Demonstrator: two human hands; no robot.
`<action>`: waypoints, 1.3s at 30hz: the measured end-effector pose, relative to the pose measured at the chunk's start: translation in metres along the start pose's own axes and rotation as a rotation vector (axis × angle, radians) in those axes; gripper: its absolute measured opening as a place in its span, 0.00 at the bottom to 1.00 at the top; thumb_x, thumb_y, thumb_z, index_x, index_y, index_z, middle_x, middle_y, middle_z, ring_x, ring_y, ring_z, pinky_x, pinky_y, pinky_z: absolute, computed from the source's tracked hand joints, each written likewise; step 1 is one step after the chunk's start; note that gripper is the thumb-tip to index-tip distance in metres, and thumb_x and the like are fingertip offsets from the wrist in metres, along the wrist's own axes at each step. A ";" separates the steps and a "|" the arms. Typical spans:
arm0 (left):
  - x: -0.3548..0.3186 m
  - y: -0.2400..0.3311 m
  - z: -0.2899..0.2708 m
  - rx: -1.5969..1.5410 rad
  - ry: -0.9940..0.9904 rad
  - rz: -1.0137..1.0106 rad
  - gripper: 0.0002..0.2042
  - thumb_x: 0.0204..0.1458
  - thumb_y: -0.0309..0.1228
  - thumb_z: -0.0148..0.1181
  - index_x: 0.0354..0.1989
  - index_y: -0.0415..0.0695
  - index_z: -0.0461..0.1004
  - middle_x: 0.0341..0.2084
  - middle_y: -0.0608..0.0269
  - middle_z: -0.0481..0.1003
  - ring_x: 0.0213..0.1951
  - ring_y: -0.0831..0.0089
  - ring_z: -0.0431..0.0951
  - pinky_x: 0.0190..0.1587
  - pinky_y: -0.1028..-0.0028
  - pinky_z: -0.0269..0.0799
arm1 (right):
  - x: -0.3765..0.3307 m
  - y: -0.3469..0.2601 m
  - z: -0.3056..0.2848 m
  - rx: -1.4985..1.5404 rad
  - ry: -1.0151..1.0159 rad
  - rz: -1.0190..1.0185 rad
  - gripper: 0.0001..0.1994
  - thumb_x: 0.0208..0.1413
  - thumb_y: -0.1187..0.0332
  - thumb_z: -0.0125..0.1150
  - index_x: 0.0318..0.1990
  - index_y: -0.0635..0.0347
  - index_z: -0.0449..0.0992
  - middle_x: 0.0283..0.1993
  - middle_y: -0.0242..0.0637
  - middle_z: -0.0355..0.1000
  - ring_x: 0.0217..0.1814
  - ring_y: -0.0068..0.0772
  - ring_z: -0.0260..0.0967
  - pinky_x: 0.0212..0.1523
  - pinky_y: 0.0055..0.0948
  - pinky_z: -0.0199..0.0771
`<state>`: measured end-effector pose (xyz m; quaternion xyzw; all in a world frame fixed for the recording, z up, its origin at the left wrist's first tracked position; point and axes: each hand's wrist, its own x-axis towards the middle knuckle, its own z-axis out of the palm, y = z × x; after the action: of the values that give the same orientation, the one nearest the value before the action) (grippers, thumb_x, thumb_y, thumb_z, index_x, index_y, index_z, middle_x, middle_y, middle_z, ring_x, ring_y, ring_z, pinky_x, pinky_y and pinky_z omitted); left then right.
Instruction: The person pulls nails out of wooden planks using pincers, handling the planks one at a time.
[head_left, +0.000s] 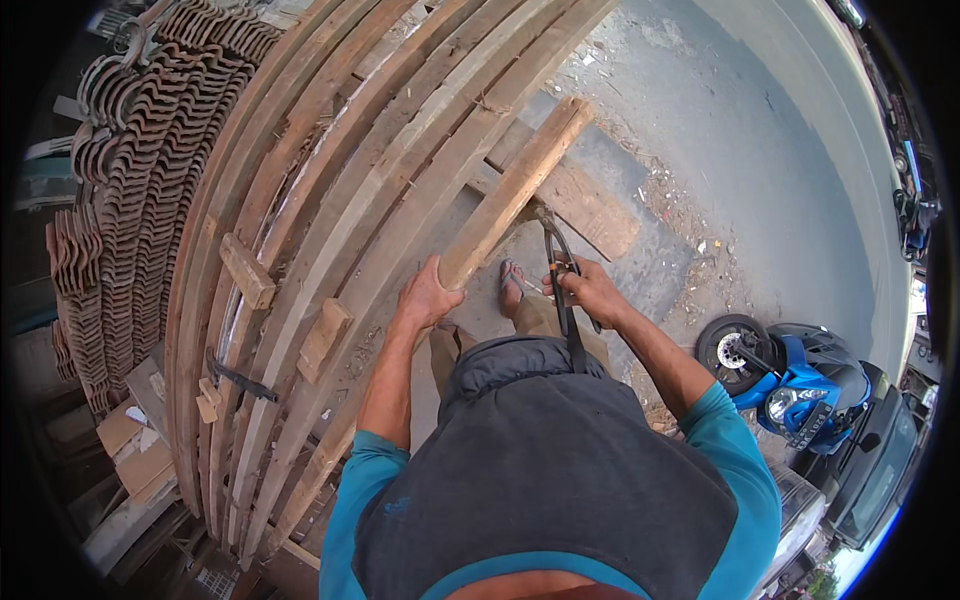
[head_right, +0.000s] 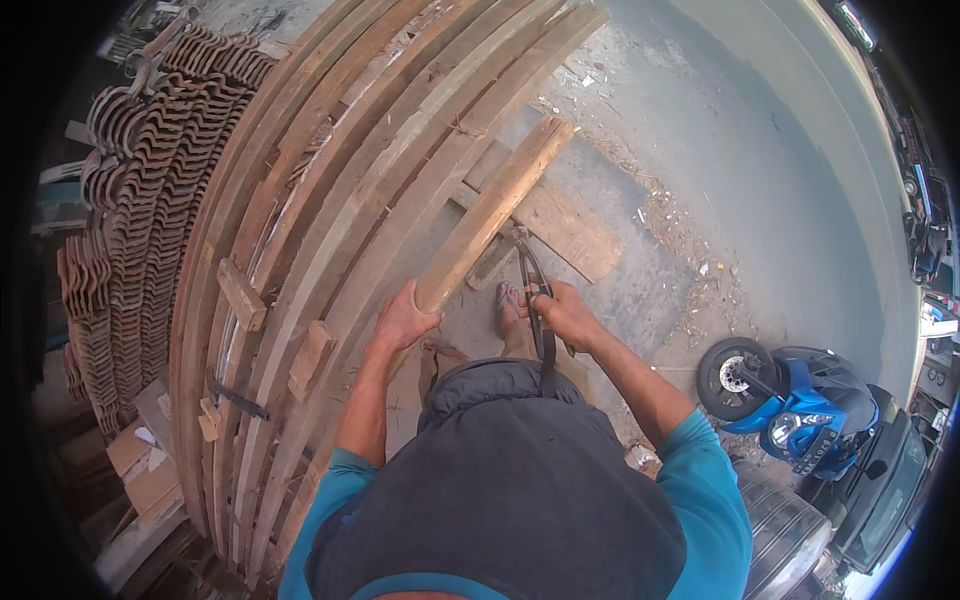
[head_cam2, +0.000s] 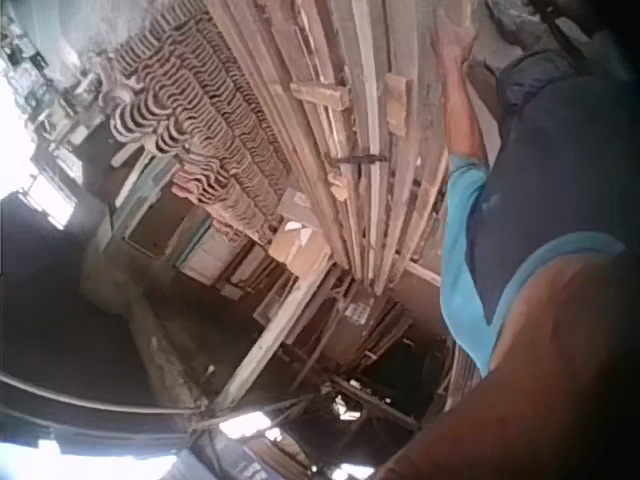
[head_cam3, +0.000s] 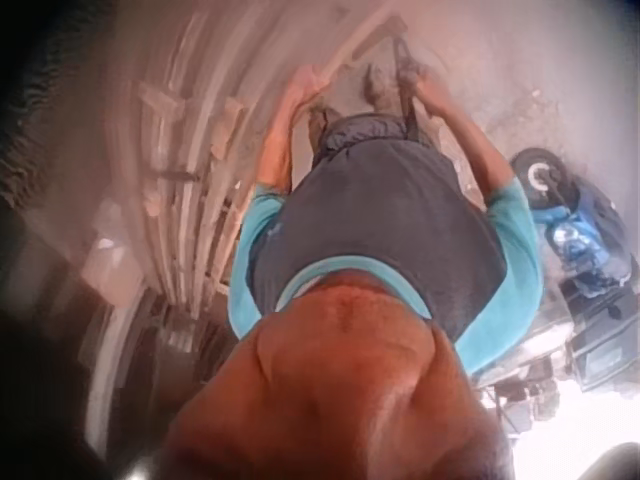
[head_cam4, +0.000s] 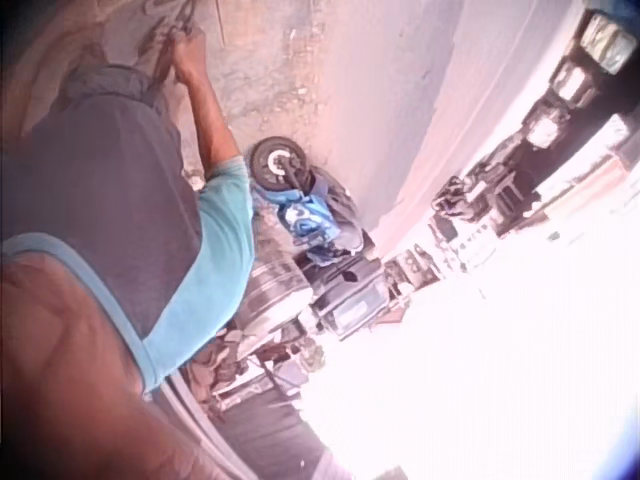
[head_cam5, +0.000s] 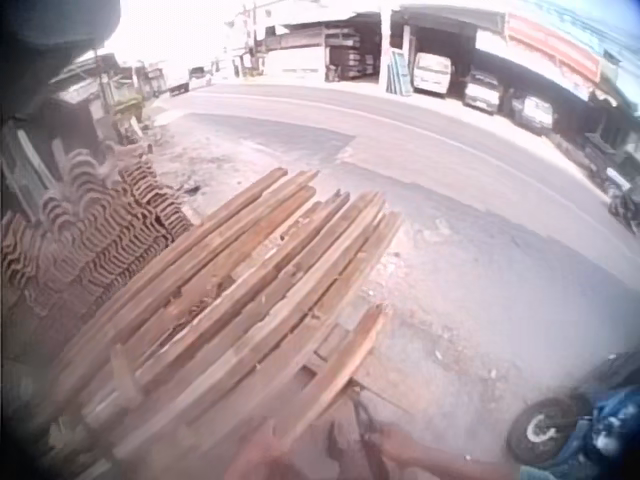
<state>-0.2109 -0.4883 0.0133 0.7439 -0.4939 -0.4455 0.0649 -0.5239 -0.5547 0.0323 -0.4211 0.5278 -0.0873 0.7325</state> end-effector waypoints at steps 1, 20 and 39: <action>0.001 0.002 0.002 0.003 -0.033 0.002 0.34 0.42 0.43 0.72 0.57 0.43 0.68 0.48 0.41 0.80 0.52 0.44 0.79 0.53 0.53 0.73 | -0.003 -0.005 -0.006 0.007 0.022 0.005 0.28 0.64 0.72 0.44 0.72 0.69 0.58 0.52 0.48 0.76 0.53 0.39 0.79 0.52 0.38 0.83; -0.007 0.005 0.030 0.099 0.066 -0.026 0.30 0.45 0.42 0.73 0.55 0.45 0.67 0.46 0.42 0.80 0.50 0.42 0.80 0.50 0.50 0.74 | 0.040 -0.079 -0.110 -0.042 -0.270 0.263 0.25 0.63 0.71 0.50 0.67 0.69 0.64 0.39 0.39 0.76 0.34 0.33 0.78 0.33 0.31 0.83; 0.006 -0.004 0.006 -0.198 -0.084 0.020 0.39 0.38 0.41 0.76 0.60 0.36 0.69 0.49 0.41 0.80 0.52 0.52 0.81 0.56 0.61 0.73 | 0.023 0.029 0.012 -0.058 0.096 -0.165 0.12 0.68 0.65 0.50 0.50 0.64 0.70 0.27 0.28 0.65 0.24 0.21 0.63 0.24 0.26 0.67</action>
<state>-0.2122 -0.4888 0.0044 0.7098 -0.4571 -0.5220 0.1217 -0.5131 -0.5432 -0.0034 -0.4793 0.5282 -0.1523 0.6841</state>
